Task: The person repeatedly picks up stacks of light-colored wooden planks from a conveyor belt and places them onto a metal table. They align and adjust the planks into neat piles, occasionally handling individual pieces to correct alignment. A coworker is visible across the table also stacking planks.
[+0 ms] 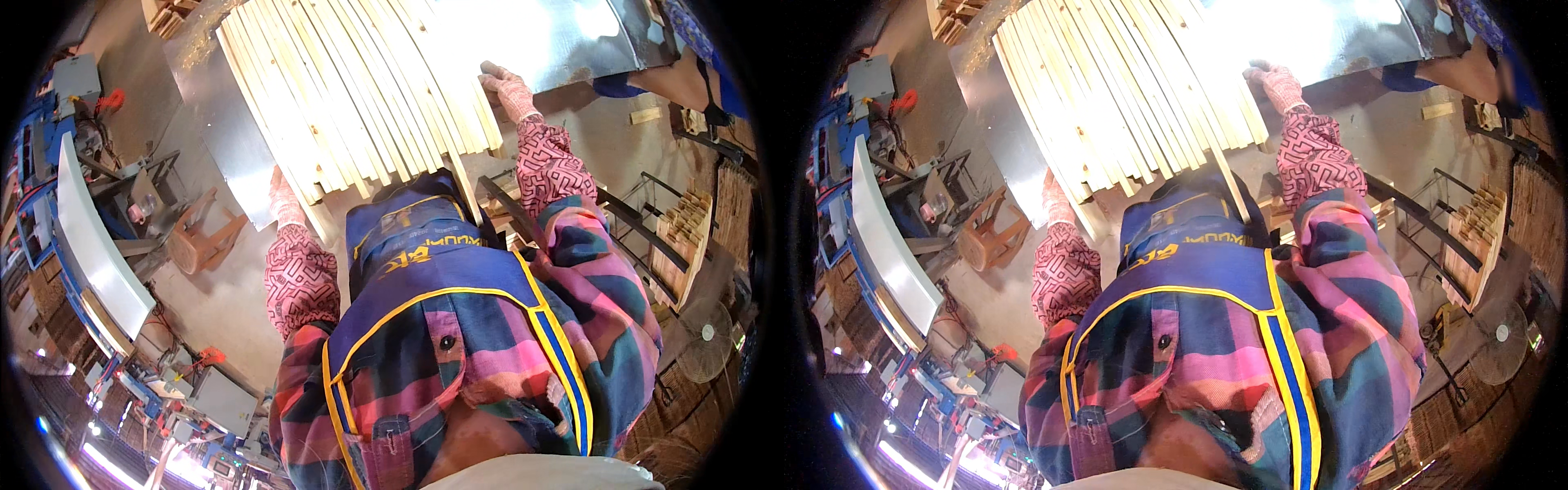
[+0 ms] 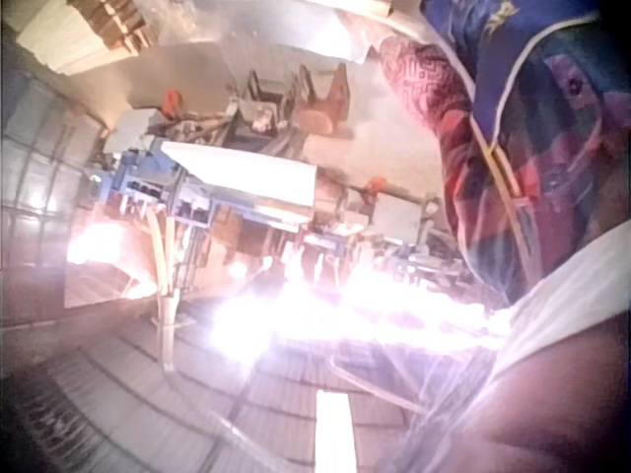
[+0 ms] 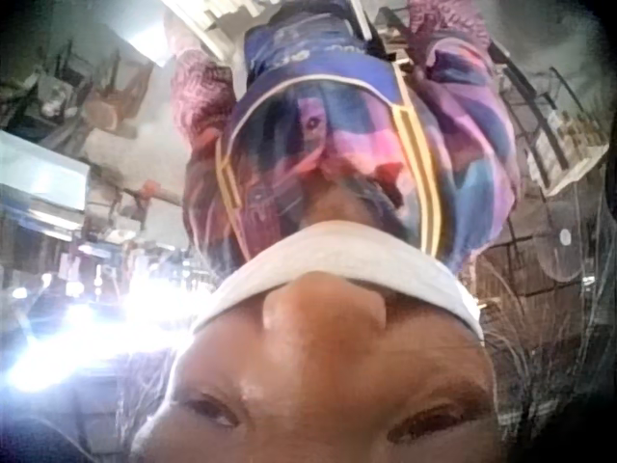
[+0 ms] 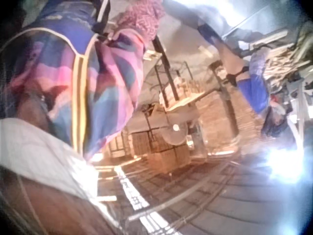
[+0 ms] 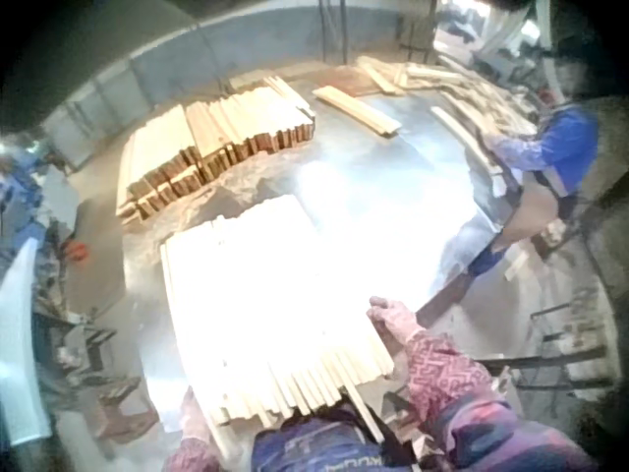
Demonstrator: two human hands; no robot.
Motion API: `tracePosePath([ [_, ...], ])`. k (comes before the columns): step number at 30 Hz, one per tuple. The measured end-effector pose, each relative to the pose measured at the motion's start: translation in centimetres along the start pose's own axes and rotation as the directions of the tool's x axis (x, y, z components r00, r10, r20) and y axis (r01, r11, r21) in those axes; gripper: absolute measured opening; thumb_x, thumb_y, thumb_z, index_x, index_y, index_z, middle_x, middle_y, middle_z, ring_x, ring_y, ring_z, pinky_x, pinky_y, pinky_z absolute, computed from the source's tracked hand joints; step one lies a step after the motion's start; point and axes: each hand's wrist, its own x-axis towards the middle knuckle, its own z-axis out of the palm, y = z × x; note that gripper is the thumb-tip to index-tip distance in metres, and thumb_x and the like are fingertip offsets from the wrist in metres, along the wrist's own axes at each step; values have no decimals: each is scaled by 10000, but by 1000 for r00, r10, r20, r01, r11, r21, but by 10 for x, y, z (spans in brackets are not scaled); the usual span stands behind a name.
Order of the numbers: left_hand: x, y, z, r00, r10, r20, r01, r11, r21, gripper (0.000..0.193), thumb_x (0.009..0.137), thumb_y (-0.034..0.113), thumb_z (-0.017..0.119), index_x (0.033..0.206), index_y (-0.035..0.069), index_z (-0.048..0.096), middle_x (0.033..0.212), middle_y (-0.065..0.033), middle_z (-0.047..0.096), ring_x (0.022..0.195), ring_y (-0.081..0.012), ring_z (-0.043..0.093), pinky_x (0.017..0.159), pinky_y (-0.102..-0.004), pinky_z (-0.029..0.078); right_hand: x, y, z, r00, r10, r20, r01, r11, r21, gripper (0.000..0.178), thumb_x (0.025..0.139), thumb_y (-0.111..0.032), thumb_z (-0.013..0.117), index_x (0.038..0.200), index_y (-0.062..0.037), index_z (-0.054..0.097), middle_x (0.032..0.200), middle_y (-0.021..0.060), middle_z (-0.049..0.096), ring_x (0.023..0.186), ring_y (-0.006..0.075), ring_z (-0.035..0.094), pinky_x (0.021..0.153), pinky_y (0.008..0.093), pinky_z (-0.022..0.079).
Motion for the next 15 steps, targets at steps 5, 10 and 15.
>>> tracePosePath([
  [5,3,19,0,997,-81,5,80,996,35,552,1026,219,533,1503,3,357,1382,-193,559,1182,-291,613,958,-369,544,-12,-27,4,999,34,-37,-36,997,-73,507,931,-269,659,1416,-157,557,1239,68,685,1075,236,667,962,428,518],
  [10,28,47,14,996,57,-68,-45,985,169,654,1021,224,502,1580,86,191,1476,-198,461,1258,-313,556,1024,-436,500,27,-42,10,880,-275,-387,72,884,-463,527,924,-514,495,1309,-167,589,1264,196,638,1207,397,569,1013,480,433],
  [15,72,67,48,973,202,-108,-204,979,-12,690,1014,274,550,1574,79,197,1486,-205,433,1260,-324,554,1041,-427,491,73,-56,38,838,-346,-422,31,803,-596,632,948,-625,461,1473,-273,446,1345,134,605,1197,355,589,1026,474,446],
])
